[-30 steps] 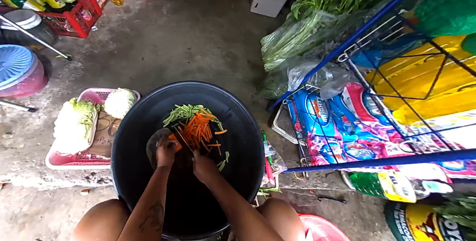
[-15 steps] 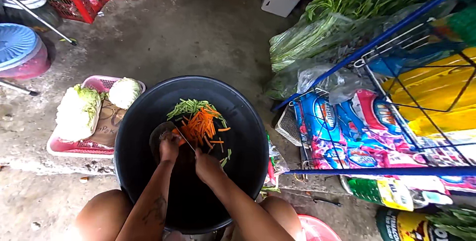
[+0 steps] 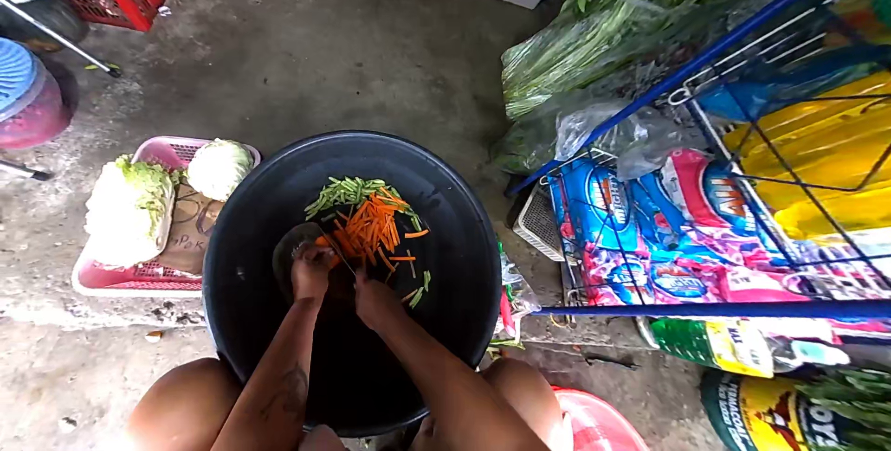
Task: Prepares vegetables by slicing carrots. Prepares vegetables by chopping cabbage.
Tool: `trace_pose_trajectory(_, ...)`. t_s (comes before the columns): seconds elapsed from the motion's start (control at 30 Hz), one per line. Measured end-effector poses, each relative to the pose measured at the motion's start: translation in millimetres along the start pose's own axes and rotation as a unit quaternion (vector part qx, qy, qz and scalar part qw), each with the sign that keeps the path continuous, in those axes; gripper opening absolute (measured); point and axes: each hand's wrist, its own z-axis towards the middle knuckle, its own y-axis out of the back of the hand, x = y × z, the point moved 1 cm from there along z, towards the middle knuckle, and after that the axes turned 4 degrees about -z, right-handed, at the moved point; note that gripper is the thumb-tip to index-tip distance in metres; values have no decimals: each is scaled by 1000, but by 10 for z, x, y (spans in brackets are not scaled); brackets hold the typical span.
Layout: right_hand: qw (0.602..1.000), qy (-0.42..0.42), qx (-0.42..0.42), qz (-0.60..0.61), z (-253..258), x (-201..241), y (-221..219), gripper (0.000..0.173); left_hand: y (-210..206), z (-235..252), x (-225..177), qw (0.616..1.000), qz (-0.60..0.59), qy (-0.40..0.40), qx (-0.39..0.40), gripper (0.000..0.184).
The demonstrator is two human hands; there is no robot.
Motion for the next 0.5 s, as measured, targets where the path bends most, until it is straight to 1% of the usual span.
trace_pose_trajectory(0.07,1000,-5,-7,7,93,-58,-141,48,-5,-7,20,1000,-3,8,-1,17)
trace_pose_trajectory(0.1,1000,0,-1,19,129,-87,-145,49,-4,-7,34,1000,-4,13,-2,17)
trace_pose_trajectory(0.2,990,41,42,128,238,-353,-63,53,-26,-43,88,999,-21,26,-1,18)
trace_pose_trajectory(0.27,984,71,43,158,290,-457,27,52,-23,-18,76,999,-34,24,-5,18)
trace_pose_trajectory(0.33,992,77,15,98,200,-385,80,49,-7,-36,63,999,-34,21,-10,18)
trace_pose_trajectory(0.4,998,58,-19,25,43,-288,95,48,-18,-62,63,999,-31,24,-6,18)
trace_pose_trajectory(0.5,998,34,-36,-28,-158,-155,120,43,-21,-53,38,999,-30,21,-11,18)
